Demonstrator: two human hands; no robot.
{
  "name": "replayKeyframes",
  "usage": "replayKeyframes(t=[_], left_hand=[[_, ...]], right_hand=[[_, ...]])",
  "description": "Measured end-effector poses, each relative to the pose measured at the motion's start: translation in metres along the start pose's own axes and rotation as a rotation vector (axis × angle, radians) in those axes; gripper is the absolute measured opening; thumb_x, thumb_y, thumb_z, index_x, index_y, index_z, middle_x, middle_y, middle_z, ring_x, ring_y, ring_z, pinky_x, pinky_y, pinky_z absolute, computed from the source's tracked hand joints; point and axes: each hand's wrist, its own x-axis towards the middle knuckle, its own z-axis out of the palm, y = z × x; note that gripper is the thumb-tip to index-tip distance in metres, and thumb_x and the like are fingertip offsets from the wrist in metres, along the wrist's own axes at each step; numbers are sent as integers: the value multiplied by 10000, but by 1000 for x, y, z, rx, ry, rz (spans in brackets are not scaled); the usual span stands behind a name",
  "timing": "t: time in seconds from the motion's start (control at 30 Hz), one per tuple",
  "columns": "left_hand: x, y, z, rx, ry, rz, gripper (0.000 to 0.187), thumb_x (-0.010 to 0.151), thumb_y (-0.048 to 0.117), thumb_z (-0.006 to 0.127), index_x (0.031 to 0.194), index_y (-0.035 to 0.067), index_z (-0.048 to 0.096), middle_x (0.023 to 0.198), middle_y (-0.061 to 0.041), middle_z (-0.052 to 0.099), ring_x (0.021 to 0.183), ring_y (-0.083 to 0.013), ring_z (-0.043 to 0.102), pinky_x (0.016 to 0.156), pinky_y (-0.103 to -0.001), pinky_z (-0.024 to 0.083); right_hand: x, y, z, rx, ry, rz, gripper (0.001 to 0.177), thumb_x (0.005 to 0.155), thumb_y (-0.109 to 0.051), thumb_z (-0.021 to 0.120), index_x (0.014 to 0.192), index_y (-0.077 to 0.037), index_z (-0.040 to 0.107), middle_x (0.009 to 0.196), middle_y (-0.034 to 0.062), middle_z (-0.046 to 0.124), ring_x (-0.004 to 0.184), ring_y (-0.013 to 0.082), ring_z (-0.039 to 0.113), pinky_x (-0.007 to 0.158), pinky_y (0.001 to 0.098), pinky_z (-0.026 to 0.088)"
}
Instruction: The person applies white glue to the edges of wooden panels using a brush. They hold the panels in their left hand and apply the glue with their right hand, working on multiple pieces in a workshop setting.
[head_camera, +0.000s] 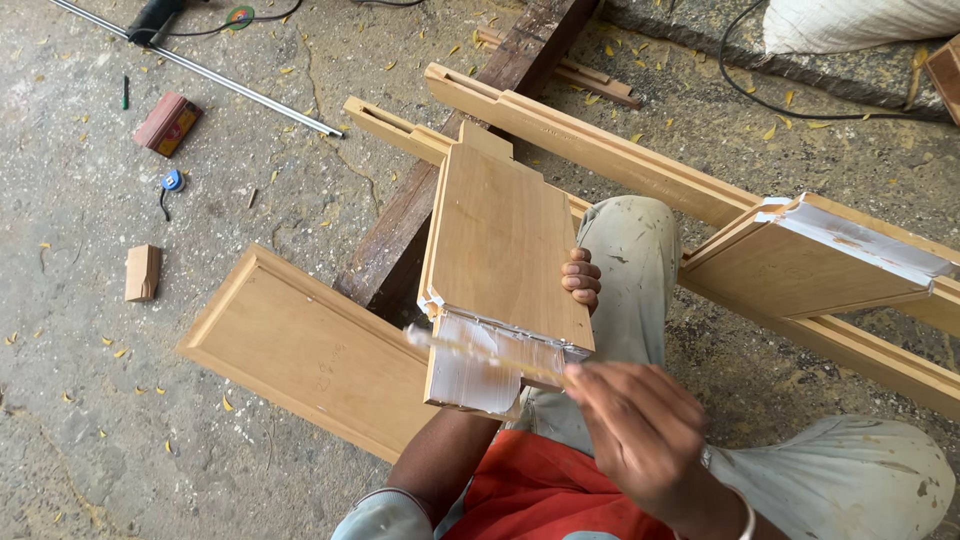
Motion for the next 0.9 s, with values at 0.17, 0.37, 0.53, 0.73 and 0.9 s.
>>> replayKeyframes(t=[0.17,0.37,0.53,0.73,0.9], left_hand=[[9,5,1,-19,-80,-89,291,1116,217,402,1224,-5,556,978,-57,541,933,-192,554,941,-340,473],[1,-10,13,-138,-64,-51,286,1132,191,376,1238,-15,545,982,-65,538,923,-198,564,926,-347,484],[1,-22,34,-93,-62,-90,290,1129,215,401,1227,-16,548,967,-70,546,912,-203,573,923,-347,492],[9,-20,37,-78,-69,-113,296,1128,213,385,1212,-12,558,952,-66,553,894,-199,577,902,-347,490],[9,-14,45,-79,-25,-64,283,1126,199,375,1194,-4,561,947,-65,543,882,-195,573,885,-336,487]], right_hand=[[-7,-12,3,3,22,-119,254,854,-31,766,1100,-19,702,933,108,766,826,211,754,641,347,588],[-21,14,-19,-12,36,-15,273,860,30,746,1124,-15,691,949,103,756,870,198,757,678,334,590],[-19,31,-11,-90,-30,-56,279,847,-18,783,1109,-18,687,976,110,765,881,226,752,655,336,555],[-34,16,-29,-236,-103,-275,286,828,-124,754,1089,-17,709,996,131,765,909,267,734,688,385,584],[-54,13,-36,-216,25,-184,191,925,-80,727,1113,-59,698,1085,83,734,1014,232,729,798,390,619]])
